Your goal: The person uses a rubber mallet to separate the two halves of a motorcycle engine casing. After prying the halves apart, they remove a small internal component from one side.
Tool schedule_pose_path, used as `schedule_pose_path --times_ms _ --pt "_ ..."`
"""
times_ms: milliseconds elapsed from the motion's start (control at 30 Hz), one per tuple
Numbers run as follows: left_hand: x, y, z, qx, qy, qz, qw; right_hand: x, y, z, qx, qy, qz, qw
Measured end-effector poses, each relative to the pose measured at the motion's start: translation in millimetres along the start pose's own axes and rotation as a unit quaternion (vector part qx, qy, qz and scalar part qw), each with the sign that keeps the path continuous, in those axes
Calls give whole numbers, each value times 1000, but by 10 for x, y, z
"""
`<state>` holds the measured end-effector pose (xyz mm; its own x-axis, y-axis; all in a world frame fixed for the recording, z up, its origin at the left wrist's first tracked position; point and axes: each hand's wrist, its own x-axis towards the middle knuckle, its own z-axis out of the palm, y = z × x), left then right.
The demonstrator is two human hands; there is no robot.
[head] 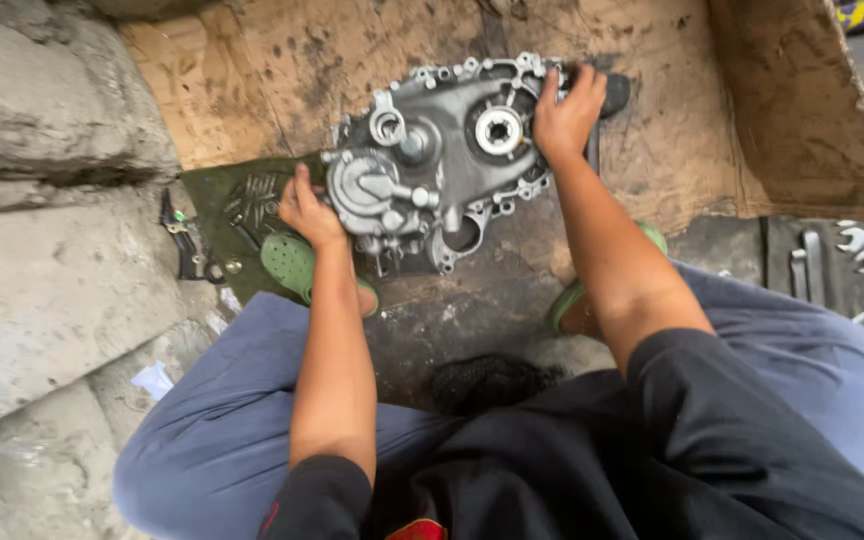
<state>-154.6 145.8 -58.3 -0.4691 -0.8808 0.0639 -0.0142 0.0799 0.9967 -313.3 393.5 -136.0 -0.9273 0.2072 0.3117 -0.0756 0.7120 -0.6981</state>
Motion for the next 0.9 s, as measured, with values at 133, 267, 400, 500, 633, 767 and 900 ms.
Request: schedule_pose_path --times_ms 133,267,400,500,633,767,900 --pt "-51 -10 -109 9 24 17 1000 -192 -56 -21 -36 -10 -17 999" --pt "-40 3 -64 12 25 23 999 -294 -184 -197 102 -11 -64 993" --pt "24 2 -53 39 -13 109 993 -549 -434 -323 171 -42 25 984" --pt "10 -108 -134 60 -9 126 990 -883 -794 -362 346 -105 -16 932" --pt "20 -159 -139 113 -5 73 991 -1070 -1173 -448 344 -151 -128 918" --pt "40 36 -163 215 -34 126 968 -1026 -1294 -588 240 -135 -259 926" --pt "-14 285 -238 305 -74 126 941 -946 -1301 -645 200 -161 -280 925"
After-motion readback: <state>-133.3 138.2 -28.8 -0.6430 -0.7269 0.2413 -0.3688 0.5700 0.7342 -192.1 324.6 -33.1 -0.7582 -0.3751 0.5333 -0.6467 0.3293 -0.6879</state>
